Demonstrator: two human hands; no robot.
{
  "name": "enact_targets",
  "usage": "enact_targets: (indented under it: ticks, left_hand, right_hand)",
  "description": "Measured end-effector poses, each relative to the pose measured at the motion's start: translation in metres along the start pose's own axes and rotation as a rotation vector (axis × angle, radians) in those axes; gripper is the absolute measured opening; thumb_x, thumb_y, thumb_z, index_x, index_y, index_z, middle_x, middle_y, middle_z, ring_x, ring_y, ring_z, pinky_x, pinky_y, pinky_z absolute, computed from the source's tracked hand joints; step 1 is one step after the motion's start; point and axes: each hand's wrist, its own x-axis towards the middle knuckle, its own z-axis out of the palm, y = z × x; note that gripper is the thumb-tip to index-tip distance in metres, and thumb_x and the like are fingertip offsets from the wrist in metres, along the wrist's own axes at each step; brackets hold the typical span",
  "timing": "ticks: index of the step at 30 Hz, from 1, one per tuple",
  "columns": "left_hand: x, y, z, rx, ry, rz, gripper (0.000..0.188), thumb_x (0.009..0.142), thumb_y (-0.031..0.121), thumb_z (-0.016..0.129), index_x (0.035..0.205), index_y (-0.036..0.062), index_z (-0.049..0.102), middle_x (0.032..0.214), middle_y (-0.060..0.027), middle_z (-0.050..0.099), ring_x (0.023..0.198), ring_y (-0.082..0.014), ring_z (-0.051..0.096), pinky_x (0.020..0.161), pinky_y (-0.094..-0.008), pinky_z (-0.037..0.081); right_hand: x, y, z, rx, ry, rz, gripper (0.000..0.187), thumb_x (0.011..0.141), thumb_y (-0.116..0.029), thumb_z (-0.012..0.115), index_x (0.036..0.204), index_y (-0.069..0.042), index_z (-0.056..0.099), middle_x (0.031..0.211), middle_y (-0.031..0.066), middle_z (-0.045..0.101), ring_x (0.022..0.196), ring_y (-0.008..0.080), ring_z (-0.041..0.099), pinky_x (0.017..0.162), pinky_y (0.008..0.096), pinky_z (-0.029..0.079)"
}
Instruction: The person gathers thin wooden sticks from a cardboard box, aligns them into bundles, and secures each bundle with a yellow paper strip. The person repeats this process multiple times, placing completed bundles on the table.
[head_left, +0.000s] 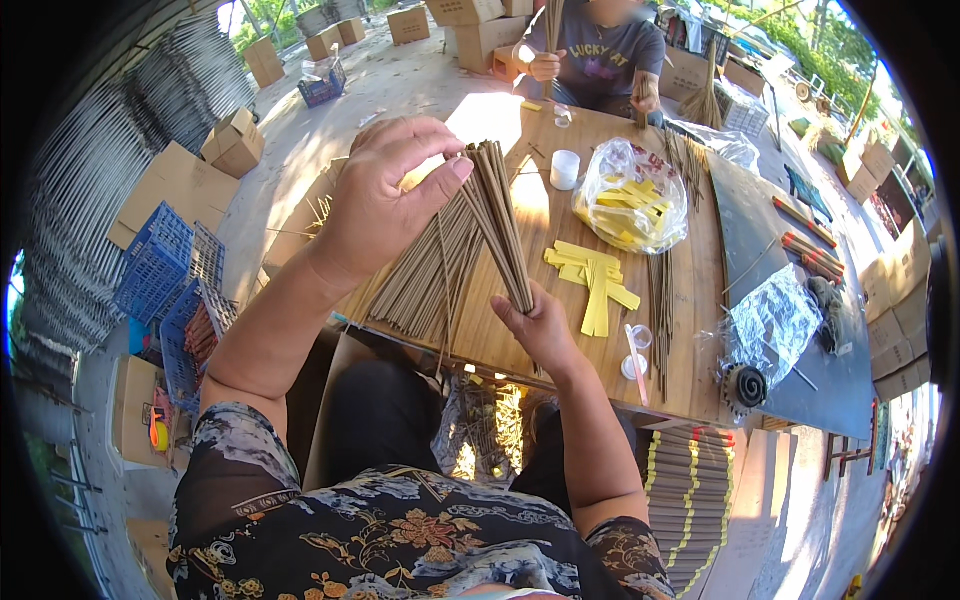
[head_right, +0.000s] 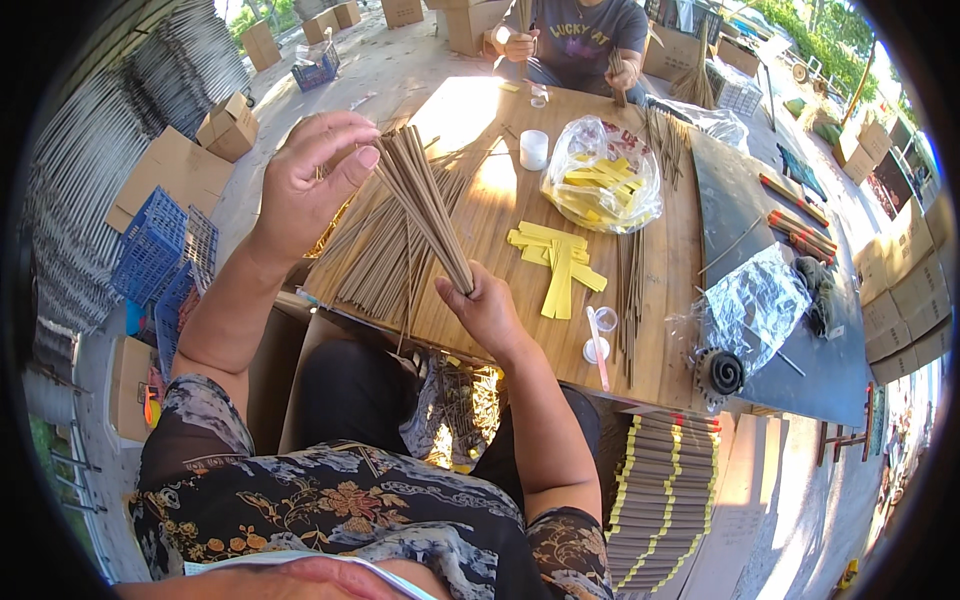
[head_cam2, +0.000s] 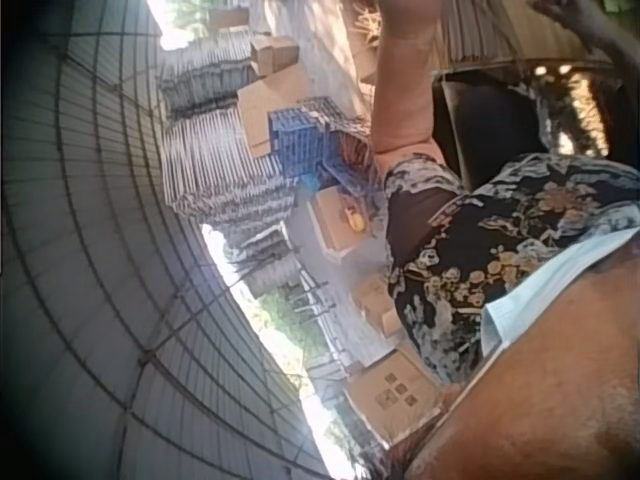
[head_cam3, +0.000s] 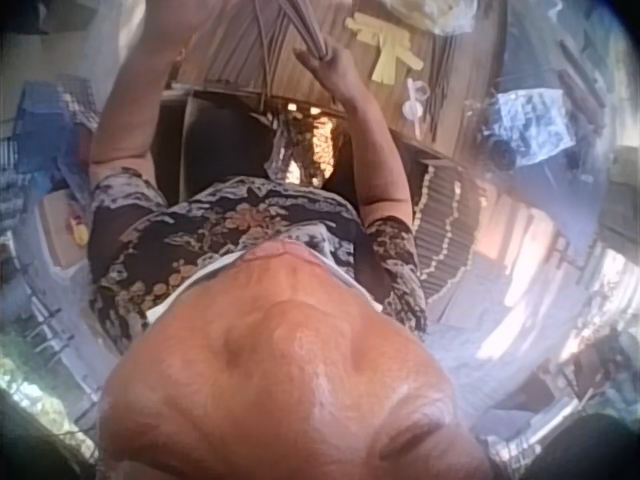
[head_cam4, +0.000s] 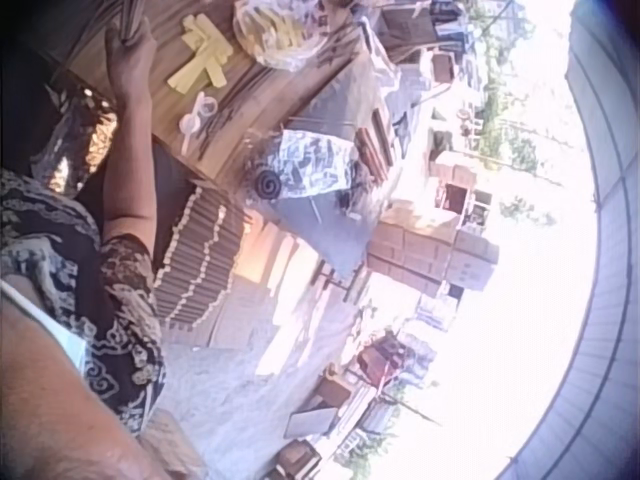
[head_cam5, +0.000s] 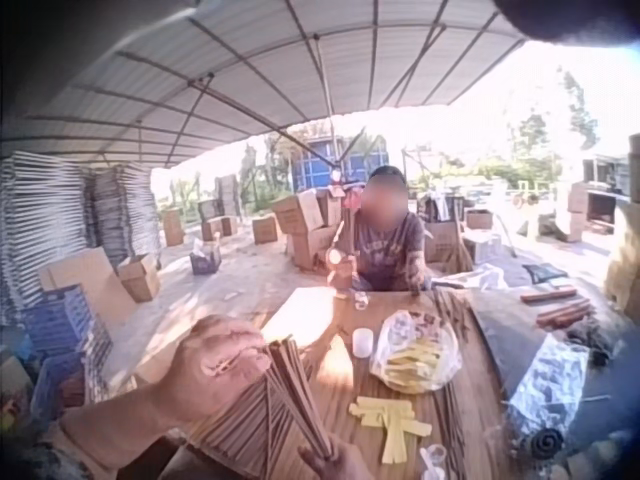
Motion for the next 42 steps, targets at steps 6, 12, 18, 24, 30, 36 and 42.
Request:
enact_targets:
  ticks: [6, 12, 18, 24, 30, 36, 42]
  left_hand:
    - [0.000, -0.002, 0.001, -0.139, -0.041, -0.076, 0.007, 0.083, 0.008, 0.058, 0.086, 0.0023, 0.056, 0.099, -0.0055, 0.056, 0.090, -0.0133, 0.052, 0.083, -0.0242, 0.040]
    - [0.011, -0.023, -0.019, -0.655, 0.126, -0.241, 0.007, 0.086, 0.007, 0.051, 0.091, 0.0027, 0.053, 0.091, -0.0104, 0.059, 0.077, -0.0107, 0.051, 0.074, -0.0228, 0.042]
    - [0.030, -0.066, -0.098, -0.966, 0.458, -0.243, 0.010, 0.088, 0.009, 0.047, 0.090, -0.0005, 0.050, 0.081, -0.0174, 0.061, 0.058, -0.0149, 0.053, 0.053, -0.0257, 0.044]
    - [0.009, -0.128, -0.246, -1.090, 0.639, -0.010, 0.017, 0.086, 0.004, 0.040, 0.084, -0.0102, 0.049, 0.087, -0.0212, 0.056, 0.070, -0.0210, 0.050, 0.068, -0.0316, 0.043]
    - [-0.017, -0.157, -0.219, -0.686, 0.980, -0.157, 0.021, 0.086, 0.011, 0.039, 0.086, -0.0074, 0.049, 0.089, -0.0209, 0.057, 0.076, -0.0235, 0.052, 0.078, -0.0361, 0.044]
    - [-0.072, -0.240, -0.131, -0.604, 0.755, -0.452, 0.022, 0.083, 0.006, 0.041, 0.104, -0.0025, 0.044, 0.098, -0.0192, 0.057, 0.074, -0.0228, 0.057, 0.072, -0.0337, 0.047]
    - [-0.132, -0.261, -0.039, -0.352, 0.155, -1.057, 0.056, 0.077, -0.004, 0.042, 0.131, 0.0000, 0.029, 0.130, -0.0139, 0.039, 0.073, -0.0151, 0.057, 0.065, -0.0244, 0.048]
  right_hand:
    - [0.000, 0.002, 0.001, -0.030, -0.005, -0.008, 0.030, 0.083, -0.027, 0.060, 0.079, 0.000, 0.050, 0.061, 0.0106, 0.048, 0.059, 0.0152, 0.042, 0.059, 0.0306, 0.042]
    - [0.001, 0.000, 0.002, 0.012, -0.026, -0.001, 0.028, 0.083, -0.026, 0.060, 0.080, 0.000, 0.050, 0.060, 0.0077, 0.046, 0.060, 0.0118, 0.041, 0.059, 0.0291, 0.041]
    - [0.003, 0.005, -0.002, -0.017, -0.032, 0.044, 0.027, 0.083, -0.025, 0.060, 0.080, 0.000, 0.050, 0.061, 0.0051, 0.044, 0.061, 0.0098, 0.038, 0.058, 0.0278, 0.040]
    - [0.004, -0.001, 0.006, 0.104, -0.024, 0.038, 0.026, 0.083, -0.024, 0.061, 0.078, -0.001, 0.049, 0.060, -0.0012, 0.045, 0.058, 0.0084, 0.038, 0.054, 0.0249, 0.039]
    - [0.004, -0.005, 0.000, 0.286, -0.082, 0.174, 0.024, 0.083, -0.025, 0.062, 0.076, -0.006, 0.049, 0.056, -0.0026, 0.046, 0.047, 0.0047, 0.041, 0.043, 0.0205, 0.035]
    - [0.005, -0.001, -0.001, 0.500, -0.113, 0.185, 0.024, 0.083, -0.024, 0.062, 0.072, -0.006, 0.049, 0.050, -0.0003, 0.046, 0.043, 0.0071, 0.043, 0.041, 0.0212, 0.035]
    - [0.007, -0.001, -0.002, 0.567, -0.096, 0.203, 0.024, 0.083, -0.019, 0.060, 0.069, -0.006, 0.044, 0.050, 0.0018, 0.042, 0.040, 0.0113, 0.041, 0.041, 0.0241, 0.036]
